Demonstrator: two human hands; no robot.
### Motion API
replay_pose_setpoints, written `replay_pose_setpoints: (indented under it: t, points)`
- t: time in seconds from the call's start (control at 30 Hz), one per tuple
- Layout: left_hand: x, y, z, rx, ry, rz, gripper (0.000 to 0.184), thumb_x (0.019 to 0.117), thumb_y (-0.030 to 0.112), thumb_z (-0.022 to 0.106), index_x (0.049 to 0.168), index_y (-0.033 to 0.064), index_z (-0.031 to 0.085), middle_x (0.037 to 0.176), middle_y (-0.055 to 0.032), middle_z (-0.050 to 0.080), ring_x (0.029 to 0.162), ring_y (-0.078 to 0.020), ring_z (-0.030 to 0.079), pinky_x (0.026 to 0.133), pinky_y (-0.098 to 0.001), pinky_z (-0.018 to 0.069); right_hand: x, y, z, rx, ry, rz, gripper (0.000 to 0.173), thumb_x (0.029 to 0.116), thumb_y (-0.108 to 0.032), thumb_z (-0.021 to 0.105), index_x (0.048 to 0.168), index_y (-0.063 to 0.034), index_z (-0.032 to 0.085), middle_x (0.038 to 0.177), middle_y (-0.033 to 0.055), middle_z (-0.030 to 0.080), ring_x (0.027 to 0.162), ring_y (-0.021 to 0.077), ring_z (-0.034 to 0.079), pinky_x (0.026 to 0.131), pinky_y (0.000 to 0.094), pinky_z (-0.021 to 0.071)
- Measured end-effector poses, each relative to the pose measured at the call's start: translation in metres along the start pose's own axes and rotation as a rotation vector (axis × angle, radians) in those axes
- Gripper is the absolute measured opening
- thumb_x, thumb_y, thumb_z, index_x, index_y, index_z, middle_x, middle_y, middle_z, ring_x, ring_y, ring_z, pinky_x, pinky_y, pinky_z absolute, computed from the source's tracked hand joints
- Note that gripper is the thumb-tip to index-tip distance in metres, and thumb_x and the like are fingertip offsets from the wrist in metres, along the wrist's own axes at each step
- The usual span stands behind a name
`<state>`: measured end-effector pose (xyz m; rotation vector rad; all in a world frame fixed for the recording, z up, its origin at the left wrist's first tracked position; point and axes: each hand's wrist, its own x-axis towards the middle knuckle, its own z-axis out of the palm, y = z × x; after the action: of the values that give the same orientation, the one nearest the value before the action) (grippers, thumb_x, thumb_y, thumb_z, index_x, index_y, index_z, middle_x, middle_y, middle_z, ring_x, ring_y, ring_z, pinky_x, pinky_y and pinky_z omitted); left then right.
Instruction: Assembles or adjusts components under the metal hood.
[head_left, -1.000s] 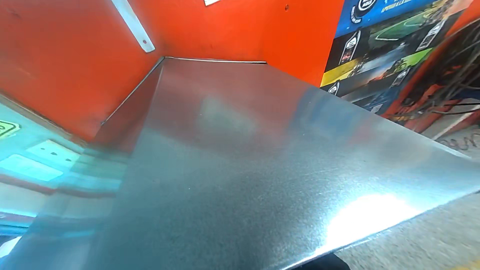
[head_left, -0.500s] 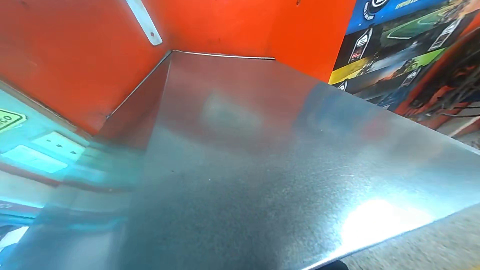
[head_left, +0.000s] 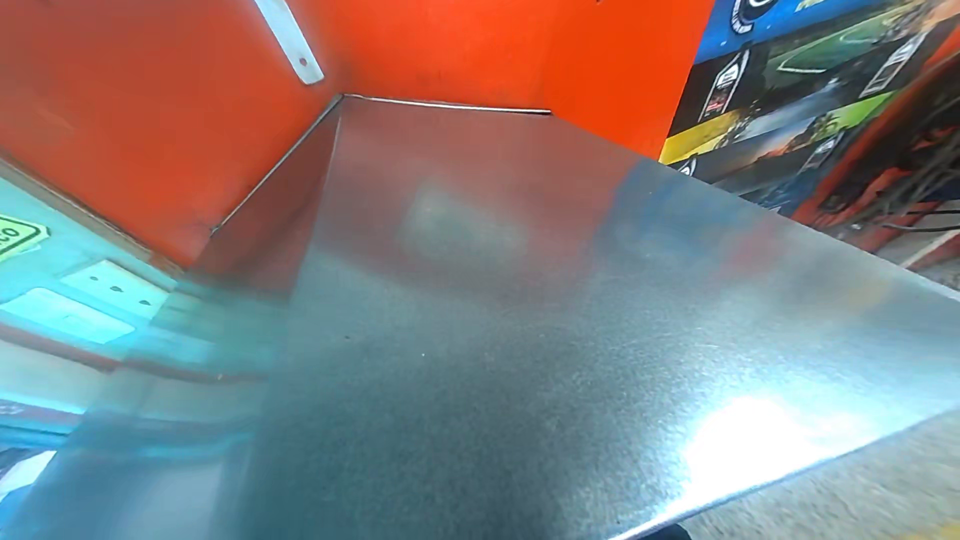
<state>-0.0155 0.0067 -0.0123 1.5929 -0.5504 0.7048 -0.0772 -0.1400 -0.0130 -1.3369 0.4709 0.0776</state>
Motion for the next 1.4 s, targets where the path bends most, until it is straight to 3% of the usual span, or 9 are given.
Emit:
replay_pose_setpoints:
  t: [0.13,0.2,0.33,0.4,0.6,0.83,1.0,1.27,1.4]
  points:
    - [-0.004,-0.009,-0.002,-0.035,0.023,-0.005,0.076,0.0669,0.025,0.095,0.118,-0.0131,0.056,0.103,-0.0058,0.074,0.097,-0.0070,0.072,0.092,-0.0281,0.0594,0.019,0.023,-0.001,0.181,-0.107,0.090,0.042,0.0963,0.013,0.042,0.137,0.0039,0.045,0.104,0.0141,0.060,0.076,0.0144,0.062,0.067,0.0309,0.0570]
    - [0.002,0.001,-0.003,-0.054,0.020,-0.045,0.076,0.0643,0.022,0.096,0.117,-0.0134,0.055,0.101,-0.0049,0.074,0.097,-0.0065,0.072,0.092,-0.0275,0.0593,0.020,0.029,-0.003,0.230,-0.122,0.071,0.045,0.0911,0.014,0.042,0.135,0.0056,0.045,0.105,0.0136,0.060,0.081,0.0131,0.062,0.070,0.0289,0.0560]
    - [-0.006,-0.007,0.001,-0.036,0.097,-0.064,0.072,0.0580,0.017,0.095,0.111,-0.0143,0.057,0.096,-0.0008,0.074,0.091,0.0010,0.070,0.087,-0.0205,0.0587,0.021,0.026,0.003,0.181,0.045,0.158,0.042,0.0981,0.009,0.047,0.140,0.0055,0.044,0.122,0.0203,0.056,0.096,0.0188,0.058,0.082,0.0336,0.0532]
    - [-0.007,-0.005,0.001,-0.038,0.076,-0.084,0.075,0.0600,0.017,0.095,0.116,-0.0144,0.055,0.099,-0.0003,0.073,0.093,0.0014,0.070,0.089,-0.0206,0.0583,0.030,0.043,-0.002,0.122,0.045,0.103,0.046,0.0957,0.005,0.053,0.141,0.0049,0.044,0.123,0.0212,0.057,0.097,0.0205,0.061,0.077,0.0356,0.0553]
    - [-0.015,-0.020,0.001,-0.077,0.081,-0.017,0.083,0.0603,0.017,0.095,0.123,-0.0136,0.050,0.104,-0.0019,0.071,0.096,0.0016,0.068,0.090,-0.0192,0.0566,0.042,0.038,0.002,-0.011,0.038,0.173,0.060,0.0954,0.006,0.060,0.151,0.0021,0.036,0.135,0.0232,0.058,0.109,0.0256,0.065,0.089,0.0398,0.0553]
    - [-0.009,-0.006,0.003,-0.091,0.062,-0.088,0.075,0.0585,0.012,0.094,0.118,-0.0111,0.055,0.101,0.0002,0.072,0.095,0.0003,0.069,0.089,-0.0205,0.0582,0.037,0.042,0.003,-0.036,-0.023,0.104,0.070,0.0889,0.014,0.057,0.152,0.0052,0.029,0.119,0.0215,0.058,0.095,0.0216,0.061,0.083,0.0359,0.0540]
    - [-0.009,-0.008,0.000,-0.036,0.040,-0.065,0.077,0.0604,0.022,0.096,0.117,-0.0110,0.056,0.101,0.0001,0.073,0.095,0.0003,0.070,0.088,-0.0206,0.0590,0.037,0.046,0.003,-0.043,0.100,0.030,0.056,0.0877,0.010,0.053,0.142,0.0075,0.041,0.107,0.0179,0.059,0.081,0.0155,0.056,0.073,0.0297,0.0498]
    - [-0.003,0.003,0.002,-0.010,-0.003,-0.079,0.076,0.0601,0.021,0.096,0.115,-0.0134,0.057,0.101,-0.0030,0.073,0.095,-0.0017,0.071,0.090,-0.0220,0.0589,0.005,0.009,0.002,-0.059,0.101,-0.015,0.023,0.0959,0.005,0.054,0.117,0.0127,0.059,0.103,0.0182,0.063,0.087,0.0148,0.056,0.080,0.0295,0.0487]
    - [0.000,-0.008,-0.002,-0.011,-0.060,-0.034,0.071,0.0643,0.021,0.096,0.115,-0.0117,0.058,0.101,-0.0088,0.074,0.094,-0.0115,0.074,0.088,-0.0298,0.0627,-0.003,0.007,-0.001,-0.032,0.076,-0.097,0.011,0.0948,0.004,0.060,0.102,0.0128,0.059,0.085,0.0057,0.057,0.073,-0.0011,0.049,0.069,0.0143,0.0436]
